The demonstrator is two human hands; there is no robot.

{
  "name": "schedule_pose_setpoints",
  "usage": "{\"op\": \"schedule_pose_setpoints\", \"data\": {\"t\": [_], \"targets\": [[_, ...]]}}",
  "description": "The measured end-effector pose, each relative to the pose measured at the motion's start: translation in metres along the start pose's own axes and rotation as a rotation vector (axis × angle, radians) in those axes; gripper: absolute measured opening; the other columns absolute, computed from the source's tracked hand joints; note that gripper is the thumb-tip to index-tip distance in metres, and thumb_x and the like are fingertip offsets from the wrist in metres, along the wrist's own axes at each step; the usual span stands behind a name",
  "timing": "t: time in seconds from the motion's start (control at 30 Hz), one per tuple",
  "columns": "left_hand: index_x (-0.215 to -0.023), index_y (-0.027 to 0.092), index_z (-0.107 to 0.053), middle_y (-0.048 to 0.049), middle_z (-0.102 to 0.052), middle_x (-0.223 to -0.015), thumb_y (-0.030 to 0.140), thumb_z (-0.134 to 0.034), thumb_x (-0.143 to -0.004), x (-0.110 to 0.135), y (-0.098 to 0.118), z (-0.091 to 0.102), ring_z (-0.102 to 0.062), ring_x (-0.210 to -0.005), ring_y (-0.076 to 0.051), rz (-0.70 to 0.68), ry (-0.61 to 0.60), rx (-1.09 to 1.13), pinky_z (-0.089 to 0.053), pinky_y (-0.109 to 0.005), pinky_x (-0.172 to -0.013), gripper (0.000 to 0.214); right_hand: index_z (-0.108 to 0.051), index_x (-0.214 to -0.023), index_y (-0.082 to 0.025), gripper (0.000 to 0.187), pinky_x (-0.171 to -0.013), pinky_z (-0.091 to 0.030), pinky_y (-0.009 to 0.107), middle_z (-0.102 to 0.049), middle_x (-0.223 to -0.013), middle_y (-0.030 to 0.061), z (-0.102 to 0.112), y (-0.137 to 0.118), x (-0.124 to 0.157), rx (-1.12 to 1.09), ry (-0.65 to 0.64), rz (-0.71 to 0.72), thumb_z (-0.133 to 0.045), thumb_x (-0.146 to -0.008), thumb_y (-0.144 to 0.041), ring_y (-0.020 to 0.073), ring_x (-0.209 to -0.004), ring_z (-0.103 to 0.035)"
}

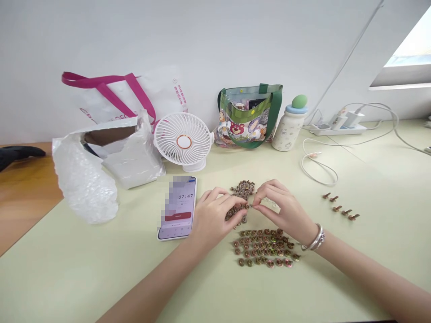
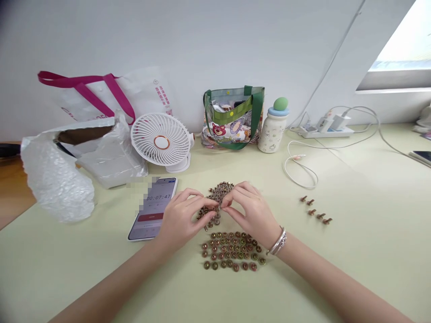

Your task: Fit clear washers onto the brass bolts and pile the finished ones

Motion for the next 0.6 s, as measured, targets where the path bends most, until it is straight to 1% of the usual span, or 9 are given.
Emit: {"op": "schedule_pose_setpoints", "data": {"t": [0.13,0.23,0.3,0.4,0.47,0.53,0.6], "targets": [[-0.083,0.026,-0.064,0.0051,-0.068,-0.076,0.022,-0.054,-0.081,-0.001,0.006,0.013,-0.055,-0.084,-0.017,-0.027,0.075,-0.012,-0.039,-0.031,-0.075,0.010,-0.053,-0.082,-0.020,0.006,-0.077,-0.045,0.034,-0.061,-0.080,0.0034,-0.003,-0.001,0.001,-0.045,0.000,-0.011,-0.051,-0.084,-0.015,0.0187,-0.086,-0.051],[-0.081,0.025,-0.064,0.0048,-0.068,-0.075,0.018,-0.053,-0.080,-0.002,0.016,0.023,-0.055,-0.085,-0.018,-0.092,0.112,-0.040,-0.038,-0.032,-0.076,0.014,-0.052,-0.082,-0.020,0.007,-0.076,-0.045,0.032,-0.060,-0.081,0.0031,-0.007,-0.002,0.003,-0.069,-0.014,0.013,-0.050,-0.083,-0.013,0.0176,-0.085,-0.051],[-0.082,0.024,-0.064,0.0043,-0.068,-0.076,0.019,-0.054,-0.079,-0.001,0.019,0.025,-0.055,-0.085,-0.018,-0.113,0.089,-0.043,-0.038,-0.032,-0.076,0.011,-0.051,-0.082,-0.020,0.007,-0.075,-0.045,0.032,-0.059,-0.082,0.0035,-0.007,-0.006,0.004,-0.093,-0.005,0.052,-0.049,-0.084,-0.013,0.0173,-0.085,-0.051],[-0.086,0.023,-0.062,0.0032,-0.067,-0.080,0.025,-0.057,-0.079,0.000,0.018,0.015,-0.055,-0.082,-0.017,-0.098,-0.019,-0.002,-0.039,-0.031,-0.072,0.009,-0.049,-0.083,-0.020,0.008,-0.074,-0.044,0.031,-0.057,-0.082,0.0040,-0.003,-0.012,0.006,-0.124,0.041,0.108,-0.046,-0.085,-0.012,0.0174,-0.085,-0.050],[-0.081,0.021,-0.061,0.0033,-0.067,-0.077,0.025,-0.057,-0.080,-0.002,0.016,0.011,-0.055,-0.080,-0.016,-0.094,-0.047,0.020,-0.039,-0.030,-0.071,0.006,-0.048,-0.084,-0.020,0.009,-0.074,-0.044,0.031,-0.056,-0.082,0.0040,0.000,-0.015,0.007,-0.134,0.069,0.135,-0.045,-0.086,-0.011,0.0175,-0.086,-0.050],[-0.078,0.021,-0.061,0.0036,-0.066,-0.074,0.025,-0.057,-0.080,-0.008,0.018,0.013,-0.056,-0.077,-0.016,-0.108,-0.040,0.009,-0.040,-0.030,-0.070,0.005,-0.047,-0.085,-0.020,0.009,-0.074,-0.043,0.031,-0.056,-0.082,0.0040,0.002,-0.016,0.008,-0.138,0.085,0.141,-0.044,-0.086,-0.012,0.0175,-0.086,-0.050],[-0.079,0.022,-0.061,0.0041,-0.066,-0.073,0.025,-0.058,-0.079,-0.013,0.025,0.024,-0.056,-0.077,-0.016,-0.155,-0.025,-0.039,-0.041,-0.030,-0.070,0.004,-0.047,-0.084,-0.020,0.009,-0.073,-0.043,0.031,-0.055,-0.081,0.0041,0.003,-0.016,0.008,-0.142,0.091,0.133,-0.043,-0.087,-0.012,0.0173,-0.085,-0.051]]}}
Point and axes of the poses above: each hand's wrist, its own x-axis away from the middle knuckle, its own z-axis out of the back of the hand, y = z × x, the point moved 8 cm from there along -x, towards the middle knuckle
